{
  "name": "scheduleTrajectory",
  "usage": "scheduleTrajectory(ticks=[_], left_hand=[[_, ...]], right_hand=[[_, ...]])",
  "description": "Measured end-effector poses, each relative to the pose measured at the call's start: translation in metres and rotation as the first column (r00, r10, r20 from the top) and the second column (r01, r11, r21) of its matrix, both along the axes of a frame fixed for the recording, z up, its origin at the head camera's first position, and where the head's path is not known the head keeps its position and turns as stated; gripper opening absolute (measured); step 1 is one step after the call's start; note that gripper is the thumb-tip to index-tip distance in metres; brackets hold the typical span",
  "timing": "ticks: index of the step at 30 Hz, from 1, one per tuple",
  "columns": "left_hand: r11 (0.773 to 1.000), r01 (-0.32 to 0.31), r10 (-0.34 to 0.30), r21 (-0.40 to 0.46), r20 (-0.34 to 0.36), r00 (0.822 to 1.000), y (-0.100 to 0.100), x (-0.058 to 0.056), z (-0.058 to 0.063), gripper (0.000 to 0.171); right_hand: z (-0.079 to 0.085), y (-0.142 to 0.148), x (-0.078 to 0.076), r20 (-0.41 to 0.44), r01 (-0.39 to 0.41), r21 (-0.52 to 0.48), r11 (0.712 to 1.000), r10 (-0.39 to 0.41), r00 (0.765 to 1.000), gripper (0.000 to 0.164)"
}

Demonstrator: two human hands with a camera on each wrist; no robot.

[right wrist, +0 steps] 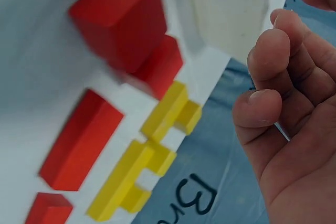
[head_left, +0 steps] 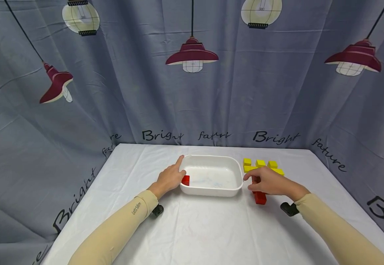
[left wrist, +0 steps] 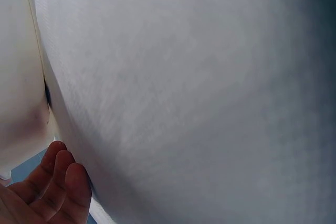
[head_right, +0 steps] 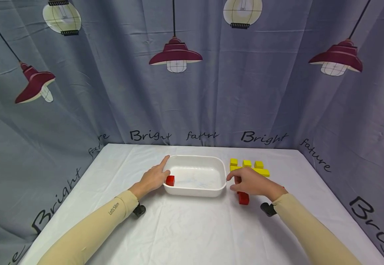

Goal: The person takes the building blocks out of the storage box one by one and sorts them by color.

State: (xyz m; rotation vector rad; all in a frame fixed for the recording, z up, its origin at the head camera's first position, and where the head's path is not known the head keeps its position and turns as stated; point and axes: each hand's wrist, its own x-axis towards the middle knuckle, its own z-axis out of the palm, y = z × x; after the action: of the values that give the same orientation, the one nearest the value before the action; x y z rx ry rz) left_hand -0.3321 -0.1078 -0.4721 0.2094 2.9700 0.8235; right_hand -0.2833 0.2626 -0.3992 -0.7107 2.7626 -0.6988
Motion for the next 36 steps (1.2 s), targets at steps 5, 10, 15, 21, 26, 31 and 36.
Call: scheduleTrajectory(ticks=[5,10,15,21,26,31,36], left_hand=[[1.000,-0.004,0.004,-0.002,-0.001,1.000,-0.001,-0.001,0.000,0.068],[1.000,-0.006,0.006,-0.001,0.007,1.000,-0.001,-0.001,0.001,0.068],[1.000,0.007,-0.007,0.002,-0.013,1.000,-0.001,-0.001,0.000,0.069],[1.000,0.018,-0.017,0.002,-0.037,0.999,-0.002,-0.001,-0.001,0.068],[1.000,0.018,-0.018,-0.003,-0.029,0.999,-0.002,0.000,-0.001,0.067],[1.000,0.018,-0.018,0.001,-0.026,1.000,-0.002,-0.001,-0.001,0.066],[1.000,0.019,-0.019,0.008,-0.026,0.999,-0.001,-0.001,-0.001,0.065]], right_hand=[[0.007,-0.014,-0.008,0.019,-0.011,-0.001,1.000,0.011,1.000,0.025],[0.012,-0.028,-0.016,0.011,-0.044,-0.003,0.999,0.044,0.999,0.021],[0.016,-0.044,-0.024,0.016,-0.081,-0.019,0.997,0.081,0.997,0.019],[0.021,-0.064,-0.032,0.023,-0.127,-0.034,0.991,0.128,0.992,0.018],[0.022,-0.078,-0.041,0.035,-0.171,-0.035,0.985,0.172,0.984,0.019],[0.024,-0.092,-0.052,0.029,-0.219,-0.021,0.976,0.219,0.975,0.019],[0.023,-0.105,-0.062,0.039,-0.236,-0.011,0.972,0.236,0.971,0.020]])
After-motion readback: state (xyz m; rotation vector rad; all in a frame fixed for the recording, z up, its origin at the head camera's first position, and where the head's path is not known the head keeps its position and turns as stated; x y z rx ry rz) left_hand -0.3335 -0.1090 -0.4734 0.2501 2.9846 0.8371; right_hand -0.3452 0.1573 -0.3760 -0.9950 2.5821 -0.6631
